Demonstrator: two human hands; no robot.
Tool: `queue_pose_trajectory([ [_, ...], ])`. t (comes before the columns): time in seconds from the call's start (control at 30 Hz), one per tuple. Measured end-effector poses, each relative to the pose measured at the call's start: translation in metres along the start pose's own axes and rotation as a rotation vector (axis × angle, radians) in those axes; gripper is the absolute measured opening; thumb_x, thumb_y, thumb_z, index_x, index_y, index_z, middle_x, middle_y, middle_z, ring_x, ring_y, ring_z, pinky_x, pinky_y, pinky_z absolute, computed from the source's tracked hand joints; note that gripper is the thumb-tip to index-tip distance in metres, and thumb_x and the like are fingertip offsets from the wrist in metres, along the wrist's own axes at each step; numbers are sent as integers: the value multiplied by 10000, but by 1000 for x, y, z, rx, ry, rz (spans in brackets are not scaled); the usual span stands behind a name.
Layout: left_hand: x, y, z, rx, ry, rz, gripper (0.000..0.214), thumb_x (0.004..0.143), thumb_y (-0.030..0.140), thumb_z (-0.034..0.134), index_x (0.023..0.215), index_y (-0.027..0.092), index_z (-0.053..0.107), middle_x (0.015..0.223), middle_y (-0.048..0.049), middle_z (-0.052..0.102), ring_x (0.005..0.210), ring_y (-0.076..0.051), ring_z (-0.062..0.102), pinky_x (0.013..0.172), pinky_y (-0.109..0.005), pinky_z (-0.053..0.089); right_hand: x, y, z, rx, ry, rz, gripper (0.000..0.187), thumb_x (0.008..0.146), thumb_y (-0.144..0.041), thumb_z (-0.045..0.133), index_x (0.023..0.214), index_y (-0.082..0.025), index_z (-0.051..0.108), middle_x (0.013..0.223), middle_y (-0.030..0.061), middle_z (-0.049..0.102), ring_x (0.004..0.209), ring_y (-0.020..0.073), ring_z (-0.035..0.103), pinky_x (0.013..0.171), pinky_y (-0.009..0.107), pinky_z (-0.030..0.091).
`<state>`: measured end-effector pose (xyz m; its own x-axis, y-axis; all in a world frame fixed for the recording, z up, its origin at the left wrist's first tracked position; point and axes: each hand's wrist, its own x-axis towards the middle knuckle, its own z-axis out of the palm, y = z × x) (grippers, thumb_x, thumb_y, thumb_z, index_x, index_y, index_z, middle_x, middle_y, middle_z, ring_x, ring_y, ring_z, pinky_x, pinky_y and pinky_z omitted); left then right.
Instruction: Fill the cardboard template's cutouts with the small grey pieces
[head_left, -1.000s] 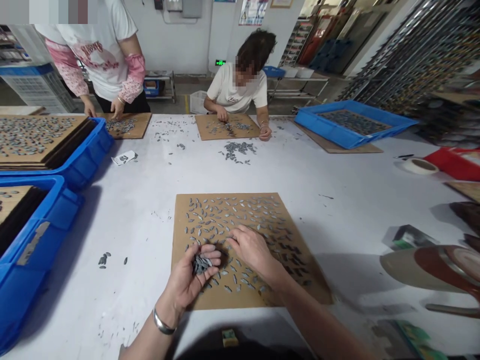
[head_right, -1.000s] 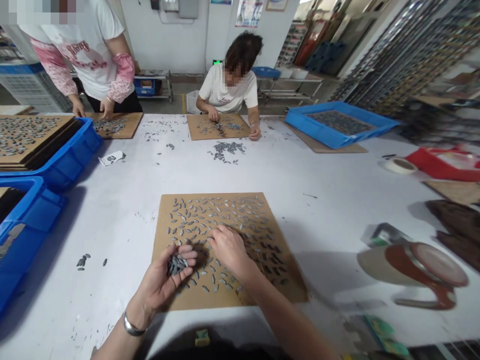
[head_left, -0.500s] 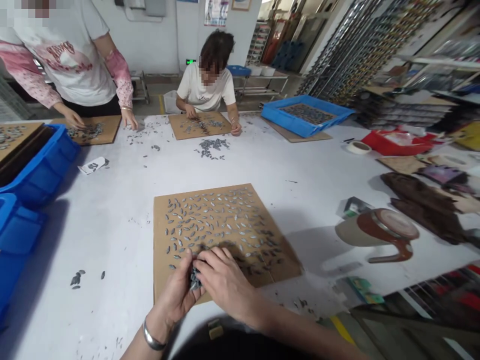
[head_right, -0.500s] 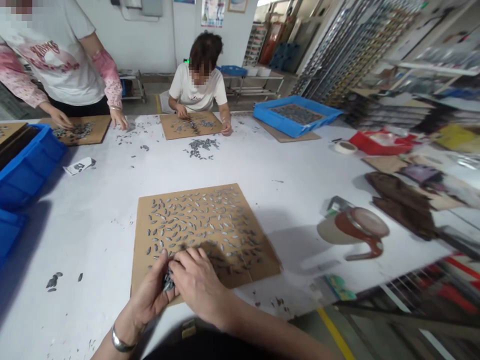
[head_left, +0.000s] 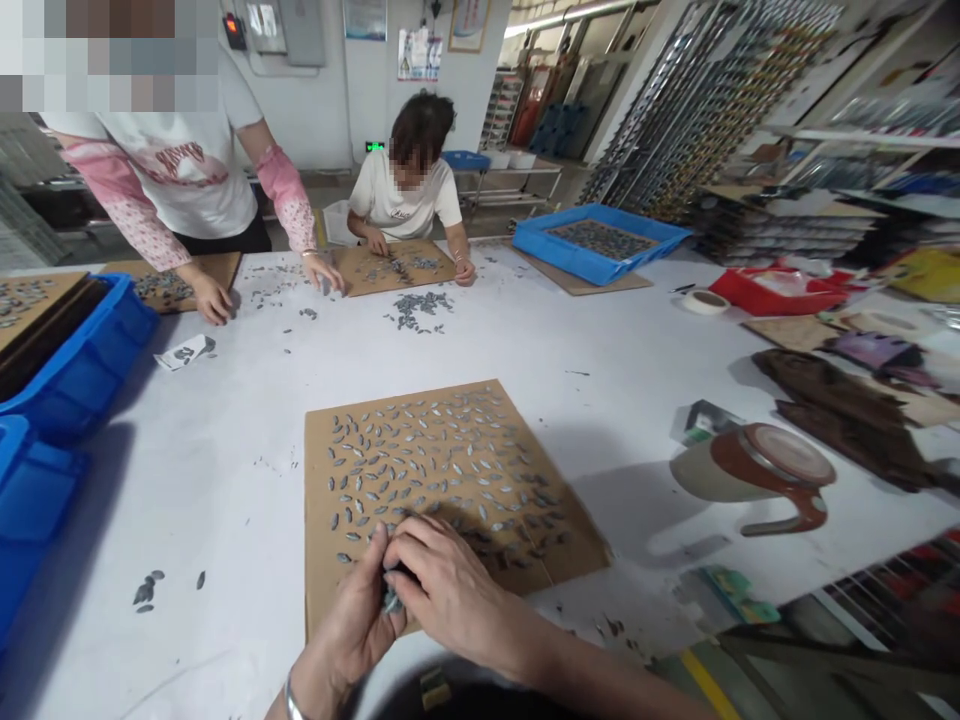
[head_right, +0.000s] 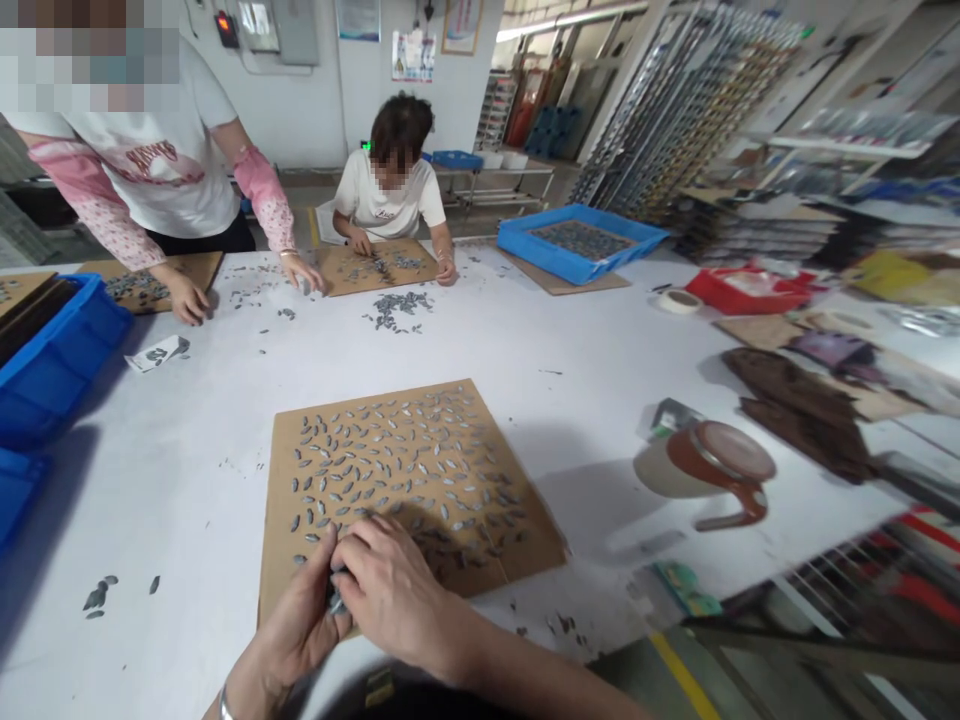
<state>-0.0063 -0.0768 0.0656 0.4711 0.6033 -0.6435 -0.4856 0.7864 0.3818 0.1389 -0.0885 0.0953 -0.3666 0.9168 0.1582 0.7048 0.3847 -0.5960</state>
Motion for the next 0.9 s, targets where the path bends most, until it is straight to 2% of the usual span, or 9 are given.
queue_pose_trajectory([
  [0.17, 0, 1, 2, -37, -34, -18, 398, 922, 522, 695, 1006, 134, 727, 962, -106, 766, 1005, -253, 748, 830, -315, 619, 5, -2, -1, -97, -89, 31, 127, 964, -114, 574, 930, -210, 649, 973, 39, 674, 942, 196, 625, 915, 331, 501],
  [0.3, 1, 2, 1, -72, 9, -4, 340, 913, 475, 725, 972, 140, 715, 937, -93, 766, 973, -240, 753, 826, -302, 616, 5, 0, 2, -43, -16, 29, 164, 961, -97, 568, 952, -228, 668, 988, 24, 672, 929, 175, 633, 870, 287, 500],
  [0.5, 1, 0, -1, -18, 53, 69, 284, 917, 416, 738, 940, 137, 693, 802, -49, 721, 720, -161, 714, 653, -237, 591, 3, 10, 3, -22, 117, 32, 254, 940, -55, 539, 1032, -234, 693, 994, 33, 692, 898, 179, 650, 829, 285, 508],
  [0.7, -2, 3, 0, 92, -14, 124, 359, 754, 388, 895, 888, 155, 658, 762, -20, 685, 611, -124, 654, 529, -196, 491, -2, 21, -5, 21, 102, 50, 222, 967, -59, 484, 984, -216, 641, 1004, 52, 682, 919, 195, 663, 828, 313, 529],
  [0.9, -2, 3, 3, 216, -100, 157, 375, 754, 398, 895, 786, 149, 617, 671, 7, 619, 539, -54, 528, 472, -136, 335, -11, 18, -15, 219, 96, 103, 162, 950, -119, 532, 941, -232, 648, 985, 28, 707, 920, 175, 678, 828, 287, 537],
])
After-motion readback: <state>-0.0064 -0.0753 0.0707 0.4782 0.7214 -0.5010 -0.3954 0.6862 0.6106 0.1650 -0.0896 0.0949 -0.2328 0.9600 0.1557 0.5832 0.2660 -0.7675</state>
